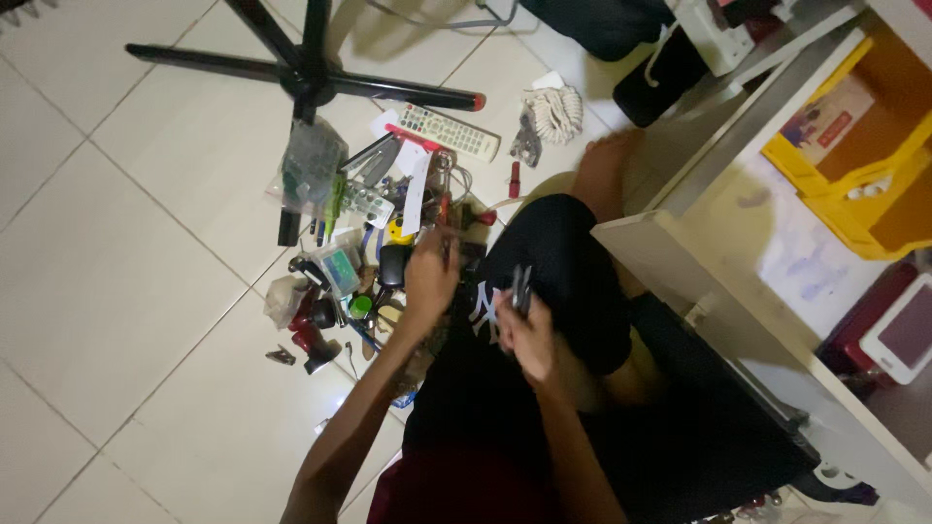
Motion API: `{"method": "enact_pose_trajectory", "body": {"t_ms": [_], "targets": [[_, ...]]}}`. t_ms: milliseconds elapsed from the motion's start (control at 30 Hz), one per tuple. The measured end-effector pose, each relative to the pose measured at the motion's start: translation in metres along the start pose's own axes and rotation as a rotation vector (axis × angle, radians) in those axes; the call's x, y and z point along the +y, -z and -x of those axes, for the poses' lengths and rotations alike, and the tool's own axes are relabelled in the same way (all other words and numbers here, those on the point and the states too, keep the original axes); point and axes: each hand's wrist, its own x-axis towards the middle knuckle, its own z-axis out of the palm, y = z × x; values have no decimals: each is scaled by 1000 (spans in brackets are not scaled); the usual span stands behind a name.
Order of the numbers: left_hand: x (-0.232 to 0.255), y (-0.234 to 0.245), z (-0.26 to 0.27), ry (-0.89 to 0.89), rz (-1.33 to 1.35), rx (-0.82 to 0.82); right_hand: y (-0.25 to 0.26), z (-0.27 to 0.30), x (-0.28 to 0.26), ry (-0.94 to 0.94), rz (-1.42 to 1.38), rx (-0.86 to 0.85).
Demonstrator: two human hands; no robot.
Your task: The person searches through a cluttered drawer, moving various items such as pens, tools, and small containers. They pick up and examine several objects, including a stapler and a small bottle, before placing them back into the drawer.
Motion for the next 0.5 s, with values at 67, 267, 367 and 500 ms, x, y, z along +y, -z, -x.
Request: {"method": "enact_pose_trajectory", "body": {"t_ms": [67, 267, 367, 500], "targets": [[-30, -26, -34, 12, -274, -48, 3, 18, 8, 97, -165, -286], [-103, -104, -81, 179, -736, -266, -6, 76, -35, -24, 724, -518], [-120, -123, -77, -26, -779, -38, -7, 92, -51, -1, 807, -519], [-125, -122, -83, 107, -698, -103, 1, 101, -58, -19, 880, -430]]}}
